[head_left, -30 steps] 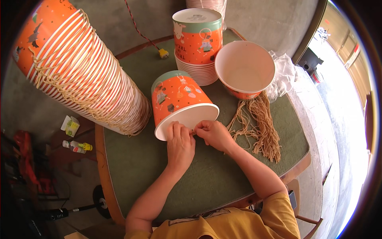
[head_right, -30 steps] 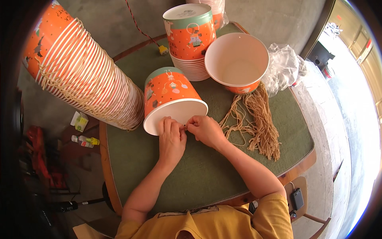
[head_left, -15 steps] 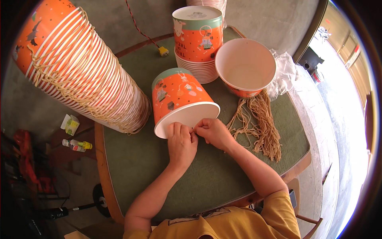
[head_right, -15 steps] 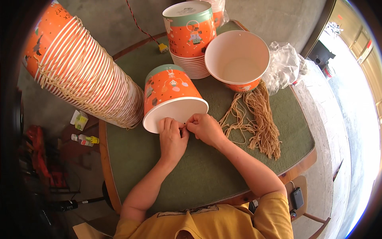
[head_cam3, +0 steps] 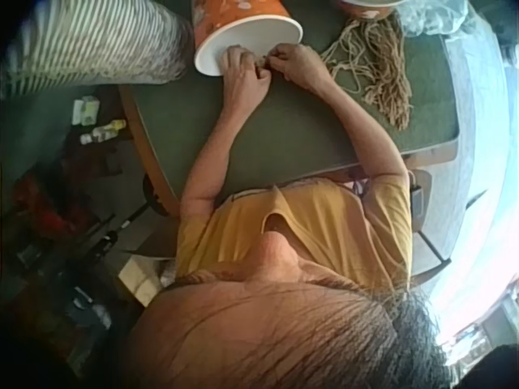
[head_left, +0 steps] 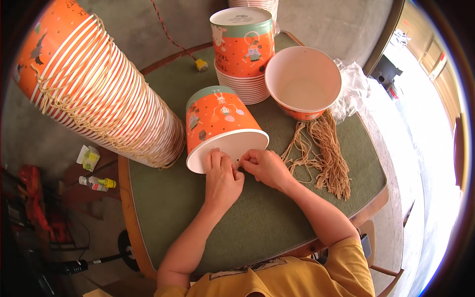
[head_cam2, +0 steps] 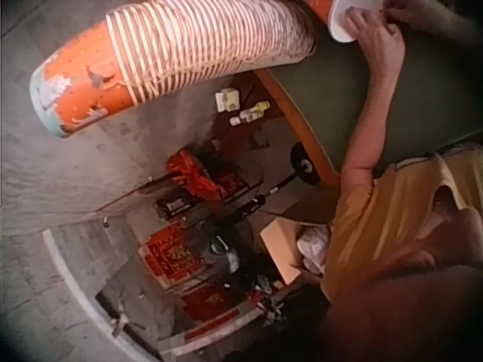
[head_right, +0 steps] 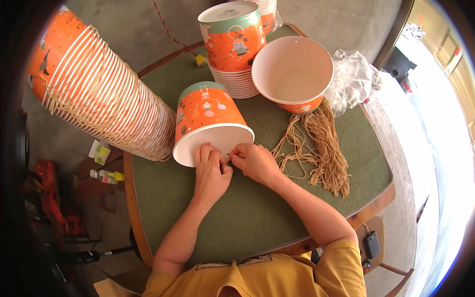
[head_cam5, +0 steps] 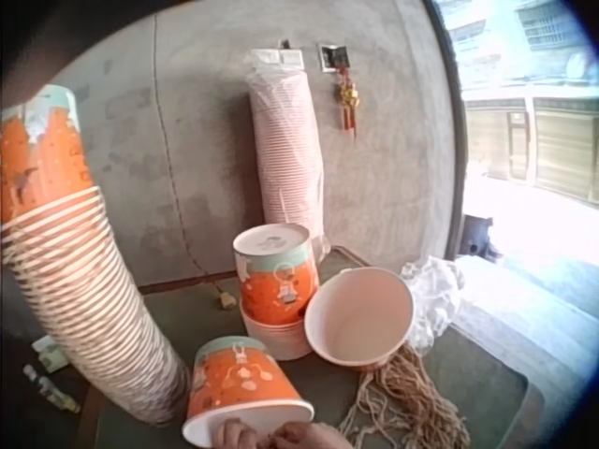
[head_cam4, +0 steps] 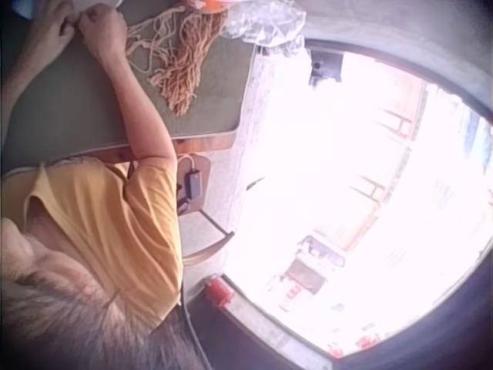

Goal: The person ties twine around the rim of orange paper cups. They take a cup from a stack, thread the twine through pre-punched holes on opposite sides of the rim, and tie a knot to secure it. The person repeats this process for multiple cups, stacking the finished ones on the table.

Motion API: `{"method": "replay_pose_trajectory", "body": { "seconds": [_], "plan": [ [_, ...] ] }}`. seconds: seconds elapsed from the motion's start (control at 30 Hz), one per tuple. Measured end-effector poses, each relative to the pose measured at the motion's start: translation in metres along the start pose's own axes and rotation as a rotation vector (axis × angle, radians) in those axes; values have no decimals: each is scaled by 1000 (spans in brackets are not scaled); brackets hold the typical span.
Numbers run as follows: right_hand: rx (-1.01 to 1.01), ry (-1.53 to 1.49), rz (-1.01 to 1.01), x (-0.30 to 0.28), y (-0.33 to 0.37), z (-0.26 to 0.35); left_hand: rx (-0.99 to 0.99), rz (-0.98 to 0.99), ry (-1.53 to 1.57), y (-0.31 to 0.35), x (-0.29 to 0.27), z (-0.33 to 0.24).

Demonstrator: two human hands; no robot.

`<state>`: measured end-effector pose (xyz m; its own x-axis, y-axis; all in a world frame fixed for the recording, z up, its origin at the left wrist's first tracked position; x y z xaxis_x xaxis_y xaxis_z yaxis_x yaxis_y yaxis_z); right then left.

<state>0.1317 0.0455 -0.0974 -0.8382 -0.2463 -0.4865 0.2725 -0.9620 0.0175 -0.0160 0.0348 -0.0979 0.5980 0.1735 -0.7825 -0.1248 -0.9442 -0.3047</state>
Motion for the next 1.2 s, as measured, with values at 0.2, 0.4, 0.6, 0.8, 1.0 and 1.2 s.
{"method": "replay_pose_trajectory", "body": {
  "seconds": [0.2, 0.4, 0.6, 0.8, 1.0, 1.2],
  "plan": [
    [-39, 30, -18, 1, 0, -4, -10, 27, 61, 0, -3, 1],
    [-36, 21, -20, 1, 0, -3, 24, -11, 47, 1, -4, -6],
    [-39, 26, -6, 0, 0, -1, 58, -13, -1, 1, -2, -2],
    [-33, 8, -7, 0, 1, 0, 84, 0, -33, 0, -6, -9],
    [-21, 6, 0, -1, 1, 1, 75, 31, -38, 1, -2, -6],
    [-10, -31, -14, 0, 2, 1, 108, -23, -75, 1, -3, -6]
  ]
}}
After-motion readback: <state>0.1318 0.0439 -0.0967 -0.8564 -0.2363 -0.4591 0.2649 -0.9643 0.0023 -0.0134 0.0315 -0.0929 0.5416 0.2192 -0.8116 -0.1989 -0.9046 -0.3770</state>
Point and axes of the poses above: each hand's wrist, its own y-axis away from the middle knuckle, its own x-axis out of the palm, z = x × y, the point moved 4 cm from there along -y, towards the middle knuckle, and after that the axes turned 14 degrees about -x, right-handed, at the moved point
